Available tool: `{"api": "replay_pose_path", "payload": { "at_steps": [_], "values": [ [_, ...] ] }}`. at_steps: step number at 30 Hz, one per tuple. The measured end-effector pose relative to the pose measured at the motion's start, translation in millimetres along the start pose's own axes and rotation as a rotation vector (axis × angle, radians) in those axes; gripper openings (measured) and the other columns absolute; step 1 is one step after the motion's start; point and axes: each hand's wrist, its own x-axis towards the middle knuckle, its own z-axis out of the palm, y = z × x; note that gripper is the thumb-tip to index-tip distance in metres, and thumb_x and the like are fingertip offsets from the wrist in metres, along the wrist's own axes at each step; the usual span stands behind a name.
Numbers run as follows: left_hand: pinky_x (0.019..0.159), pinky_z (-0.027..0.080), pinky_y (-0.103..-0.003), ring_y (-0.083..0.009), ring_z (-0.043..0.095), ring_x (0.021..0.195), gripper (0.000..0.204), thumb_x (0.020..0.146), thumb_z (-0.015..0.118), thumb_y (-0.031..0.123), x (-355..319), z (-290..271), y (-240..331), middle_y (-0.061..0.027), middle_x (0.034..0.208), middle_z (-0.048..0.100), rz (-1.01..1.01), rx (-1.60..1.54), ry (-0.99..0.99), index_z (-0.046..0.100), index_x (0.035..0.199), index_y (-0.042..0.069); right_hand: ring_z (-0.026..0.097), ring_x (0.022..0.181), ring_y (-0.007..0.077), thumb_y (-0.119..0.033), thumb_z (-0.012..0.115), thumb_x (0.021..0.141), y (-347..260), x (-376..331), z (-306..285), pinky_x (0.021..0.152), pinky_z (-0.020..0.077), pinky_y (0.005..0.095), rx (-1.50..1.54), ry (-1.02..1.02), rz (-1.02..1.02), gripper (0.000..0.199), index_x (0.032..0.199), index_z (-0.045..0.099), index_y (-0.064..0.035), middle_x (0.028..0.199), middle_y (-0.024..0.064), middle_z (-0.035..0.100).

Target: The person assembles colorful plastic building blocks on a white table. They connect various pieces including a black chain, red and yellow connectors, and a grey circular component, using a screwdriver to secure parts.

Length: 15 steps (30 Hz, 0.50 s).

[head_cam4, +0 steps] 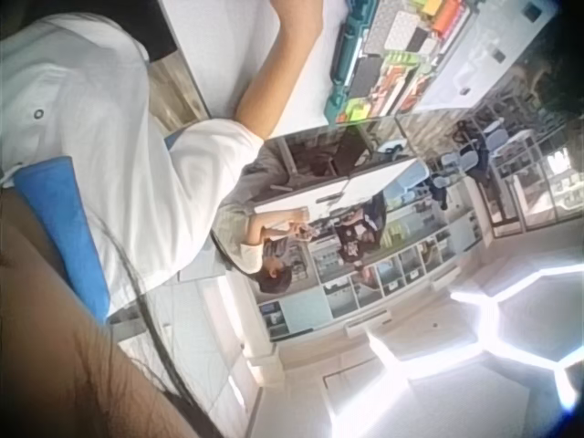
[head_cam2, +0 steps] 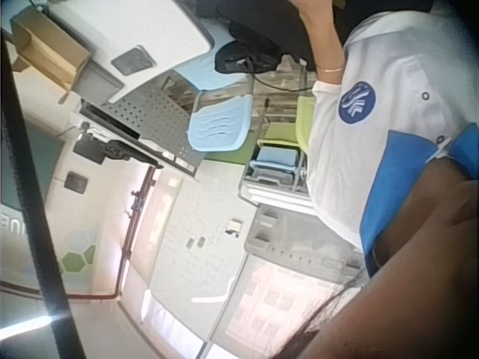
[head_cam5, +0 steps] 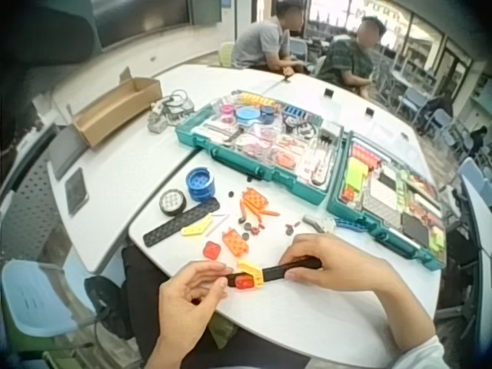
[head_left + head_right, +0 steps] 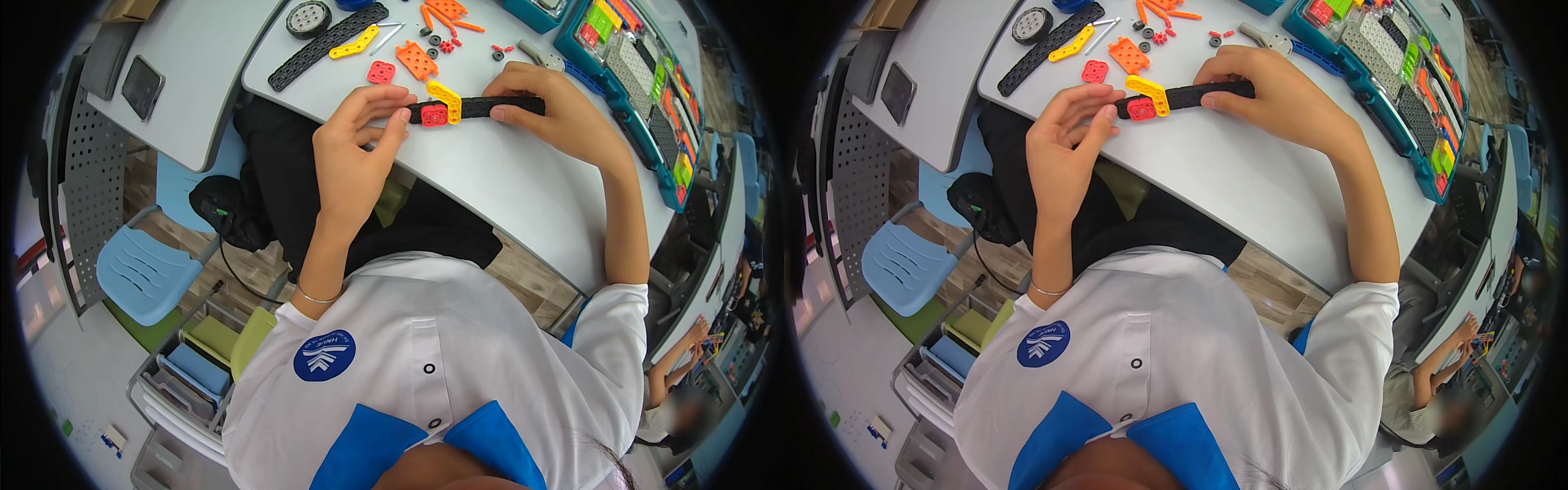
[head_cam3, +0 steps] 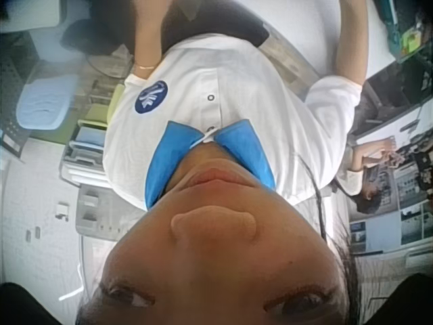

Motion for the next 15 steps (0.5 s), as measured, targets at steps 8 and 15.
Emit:
{"api": "replay_pose_path", "payload": {
  "at_steps": [8, 15],
  "values": [
    [0.058, 0.048, -0.019, -0.0064, 0.059, 0.083, 0.018, 0.090, 0.070, 0.001, 26.8, -27.9, -6.1, -0.0045, 0.104, 0.069, 0.261, 0.411, 0.204, 0.073, 0.108, 0.001, 0.062, 0.088, 0.0167, -0.009, 0.074, 0.088, -2.2, -1.2, -1.5, 0.086, 0.0509, 0.0306, -0.013, 0.002, 0.068, 0.019, 0.103, 0.066, -0.0021, 0.094, 0.0059, 0.066],
    [0.071, 0.048, -0.030, -0.0168, 0.058, 0.086, 0.024, 0.082, 0.078, 0.012, 30.4, -22.4, -14.8, -0.0035, 0.099, 0.066, 0.430, 0.724, 0.192, 0.075, 0.106, 0.008, 0.062, 0.089, 0.0167, -0.011, 0.074, 0.089, -5.7, -0.1, -2.4, 0.086, 0.0511, 0.0305, -0.027, -0.004, 0.092, 0.019, 0.104, 0.067, -0.0021, 0.095, 0.0058, 0.067]
  ]
}}
